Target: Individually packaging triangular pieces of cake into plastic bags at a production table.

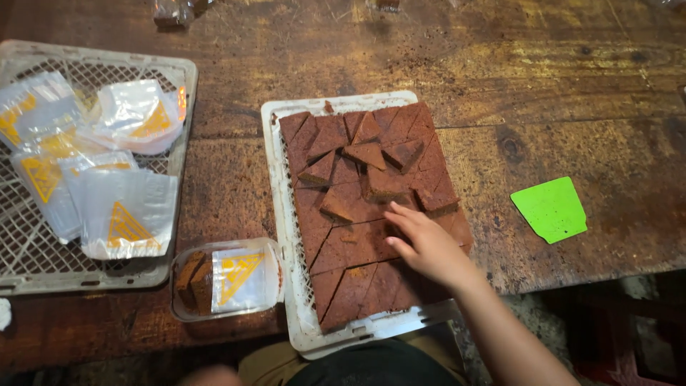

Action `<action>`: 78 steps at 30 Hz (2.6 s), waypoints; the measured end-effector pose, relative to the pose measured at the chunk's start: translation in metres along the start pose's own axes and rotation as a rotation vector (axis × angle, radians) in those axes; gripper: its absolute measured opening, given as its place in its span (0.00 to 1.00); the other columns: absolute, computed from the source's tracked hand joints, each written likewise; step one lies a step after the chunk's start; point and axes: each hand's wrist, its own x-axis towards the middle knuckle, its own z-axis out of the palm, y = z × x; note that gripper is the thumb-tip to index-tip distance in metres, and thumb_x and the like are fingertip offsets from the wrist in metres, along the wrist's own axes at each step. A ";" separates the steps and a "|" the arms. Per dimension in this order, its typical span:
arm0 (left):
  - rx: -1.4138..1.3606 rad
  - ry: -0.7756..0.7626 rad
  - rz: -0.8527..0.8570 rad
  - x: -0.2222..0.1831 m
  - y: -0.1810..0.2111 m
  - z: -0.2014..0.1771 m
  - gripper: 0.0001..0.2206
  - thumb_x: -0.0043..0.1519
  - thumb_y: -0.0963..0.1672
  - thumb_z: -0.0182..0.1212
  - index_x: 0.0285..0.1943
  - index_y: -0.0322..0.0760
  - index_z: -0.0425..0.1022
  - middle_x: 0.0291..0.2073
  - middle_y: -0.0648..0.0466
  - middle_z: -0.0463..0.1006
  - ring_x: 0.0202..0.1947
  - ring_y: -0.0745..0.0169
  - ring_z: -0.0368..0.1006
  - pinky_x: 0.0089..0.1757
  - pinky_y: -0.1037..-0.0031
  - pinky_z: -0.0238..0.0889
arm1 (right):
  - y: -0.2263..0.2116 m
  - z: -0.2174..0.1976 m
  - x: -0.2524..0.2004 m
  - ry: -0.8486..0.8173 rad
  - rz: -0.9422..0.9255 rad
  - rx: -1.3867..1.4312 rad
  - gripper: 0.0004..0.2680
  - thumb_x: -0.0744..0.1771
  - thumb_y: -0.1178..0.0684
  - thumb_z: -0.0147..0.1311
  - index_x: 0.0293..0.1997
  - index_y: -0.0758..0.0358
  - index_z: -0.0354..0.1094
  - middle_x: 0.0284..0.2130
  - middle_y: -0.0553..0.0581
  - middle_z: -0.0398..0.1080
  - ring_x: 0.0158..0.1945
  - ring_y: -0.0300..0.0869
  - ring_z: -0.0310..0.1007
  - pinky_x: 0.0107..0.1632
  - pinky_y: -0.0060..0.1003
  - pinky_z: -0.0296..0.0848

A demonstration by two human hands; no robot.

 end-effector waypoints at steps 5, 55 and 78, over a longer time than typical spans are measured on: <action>0.134 0.244 -0.127 0.035 -0.034 -0.047 0.11 0.53 0.58 0.52 0.33 0.66 0.79 0.38 0.63 0.84 0.44 0.56 0.80 0.48 0.61 0.71 | 0.014 0.026 0.015 -0.036 0.141 -0.172 0.26 0.61 0.39 0.64 0.61 0.64 0.62 0.47 0.61 0.66 0.56 0.54 0.60 0.59 0.50 0.63; -0.818 0.928 0.583 0.032 0.149 -0.096 0.22 0.56 0.35 0.48 0.60 0.29 0.75 0.58 0.44 0.77 0.60 0.50 0.73 0.62 0.64 0.61 | -0.106 0.040 -0.021 0.177 -0.311 0.593 0.11 0.67 0.64 0.49 0.55 0.62 0.67 0.52 0.61 0.72 0.56 0.49 0.74 0.60 0.40 0.71; -0.857 0.741 0.098 0.041 0.101 -0.069 0.11 0.59 0.43 0.56 0.44 0.42 0.84 0.40 0.59 0.88 0.43 0.66 0.82 0.45 0.75 0.72 | -0.096 0.017 -0.012 -0.245 0.101 0.381 0.15 0.65 0.50 0.56 0.57 0.49 0.61 0.55 0.48 0.74 0.56 0.42 0.76 0.57 0.39 0.69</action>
